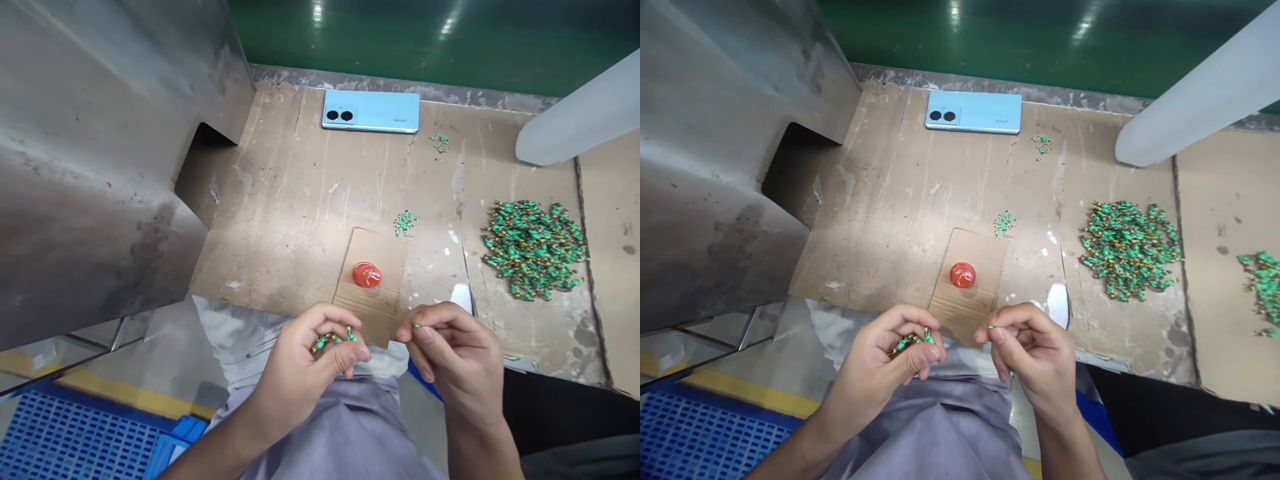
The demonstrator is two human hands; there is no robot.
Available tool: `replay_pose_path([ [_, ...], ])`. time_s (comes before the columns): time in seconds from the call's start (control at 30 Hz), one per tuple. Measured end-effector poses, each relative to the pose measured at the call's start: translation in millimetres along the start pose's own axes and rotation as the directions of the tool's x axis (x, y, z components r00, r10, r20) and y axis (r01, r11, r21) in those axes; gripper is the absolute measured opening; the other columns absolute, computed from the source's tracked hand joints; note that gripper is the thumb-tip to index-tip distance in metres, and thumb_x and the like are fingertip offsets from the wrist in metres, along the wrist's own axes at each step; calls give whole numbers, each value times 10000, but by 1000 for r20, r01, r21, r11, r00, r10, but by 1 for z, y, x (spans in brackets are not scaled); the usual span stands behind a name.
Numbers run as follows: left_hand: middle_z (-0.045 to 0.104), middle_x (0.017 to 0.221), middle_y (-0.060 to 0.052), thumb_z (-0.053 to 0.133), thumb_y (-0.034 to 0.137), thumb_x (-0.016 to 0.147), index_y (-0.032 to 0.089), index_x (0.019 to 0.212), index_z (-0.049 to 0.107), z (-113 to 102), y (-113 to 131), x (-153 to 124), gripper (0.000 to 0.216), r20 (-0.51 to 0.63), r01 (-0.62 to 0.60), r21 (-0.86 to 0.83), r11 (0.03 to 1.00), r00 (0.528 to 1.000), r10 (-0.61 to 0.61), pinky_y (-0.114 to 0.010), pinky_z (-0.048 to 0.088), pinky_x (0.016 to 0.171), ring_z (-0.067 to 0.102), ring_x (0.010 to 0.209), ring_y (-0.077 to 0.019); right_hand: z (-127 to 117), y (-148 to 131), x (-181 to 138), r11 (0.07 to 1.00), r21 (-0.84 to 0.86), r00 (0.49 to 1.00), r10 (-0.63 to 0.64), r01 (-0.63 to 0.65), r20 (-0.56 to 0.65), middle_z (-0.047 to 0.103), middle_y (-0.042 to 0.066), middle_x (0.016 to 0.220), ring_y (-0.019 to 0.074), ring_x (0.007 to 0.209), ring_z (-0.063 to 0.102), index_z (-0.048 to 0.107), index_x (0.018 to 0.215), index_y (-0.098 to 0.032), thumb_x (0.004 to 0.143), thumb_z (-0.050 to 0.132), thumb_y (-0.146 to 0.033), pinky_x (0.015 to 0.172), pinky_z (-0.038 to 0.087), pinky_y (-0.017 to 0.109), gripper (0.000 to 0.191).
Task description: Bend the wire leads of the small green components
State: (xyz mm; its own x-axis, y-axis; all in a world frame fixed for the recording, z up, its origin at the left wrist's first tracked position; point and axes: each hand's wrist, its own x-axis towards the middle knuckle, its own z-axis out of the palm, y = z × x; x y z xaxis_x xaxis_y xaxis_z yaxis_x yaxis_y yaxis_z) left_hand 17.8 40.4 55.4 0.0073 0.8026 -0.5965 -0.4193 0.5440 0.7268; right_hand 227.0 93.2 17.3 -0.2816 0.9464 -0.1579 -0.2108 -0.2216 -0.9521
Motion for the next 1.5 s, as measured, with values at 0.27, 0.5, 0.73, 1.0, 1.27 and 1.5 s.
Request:
replay_pose_path([
  [0.27, 725, 771, -17, 1009, 363, 736, 180, 1010, 805, -1, -1, 0, 387, -46, 89, 12, 996, 995, -88, -179, 418, 457, 618, 550, -113, 4, 1, 1, 998, 37, 998, -43, 41, 47, 765, 11, 745, 71, 378, 541, 749, 955, -227, 1035, 801, -293, 346, 419, 168, 115],
  [0.5, 724, 717, -25, 1015, 402, 737, 155, 964, 786, -2, -2, 0, 406, -1, 114, -19, 993, 994, -114, -180, 450, 448, 618, 520, -119, 8, -7, 0, 998, -66, 998, -12, 17, 69, 768, 3, 775, 61, 404, 538, 756, 954, -238, 1044, 790, -292, 372, 430, 164, 110],
  [0.73, 747, 779, -38, 893, 298, 864, 170, 1007, 812, -5, -4, 0, 208, 53, 69, -5, 998, 996, -69, -171, 474, 491, 647, 599, -126, 19, -17, -2, 924, -355, 986, -97, 140, 136, 738, 8, 705, 128, 539, 651, 759, 897, -237, 1021, 804, -324, 471, 539, 191, 158],
  [1.0, 741, 836, -37, 898, 330, 879, 216, 1043, 882, -3, -7, -4, 200, 101, 43, -18, 999, 994, -41, -164, 448, 485, 627, 600, -110, 17, 5, -13, 840, -441, 945, -239, 317, 224, 802, 21, 853, 162, 657, 733, 743, 1117, -264, 1017, 729, -93, 567, 567, 261, 199],
  [1.27, 719, 774, -34, 888, 389, 896, 217, 1075, 888, -1, -5, -7, 248, 63, 7, 113, 994, 998, -14, -186, 455, 510, 552, 562, -101, 18, -1, -5, 768, -498, 914, -303, 401, 269, 793, -3, 796, 144, 602, 716, 725, 1067, -260, 975, 735, -55, 502, 524, 242, 225],
  [1.5, 764, 819, -38, 921, 427, 904, 191, 1001, 825, -9, -11, -2, 273, 126, 31, -20, 999, 992, -28, -167, 498, 561, 680, 651, -121, 13, 1, -2, 815, -418, 913, -318, 401, 255, 772, 7, 812, 146, 595, 668, 723, 1083, -249, 989, 721, -60, 520, 517, 263, 211],
])
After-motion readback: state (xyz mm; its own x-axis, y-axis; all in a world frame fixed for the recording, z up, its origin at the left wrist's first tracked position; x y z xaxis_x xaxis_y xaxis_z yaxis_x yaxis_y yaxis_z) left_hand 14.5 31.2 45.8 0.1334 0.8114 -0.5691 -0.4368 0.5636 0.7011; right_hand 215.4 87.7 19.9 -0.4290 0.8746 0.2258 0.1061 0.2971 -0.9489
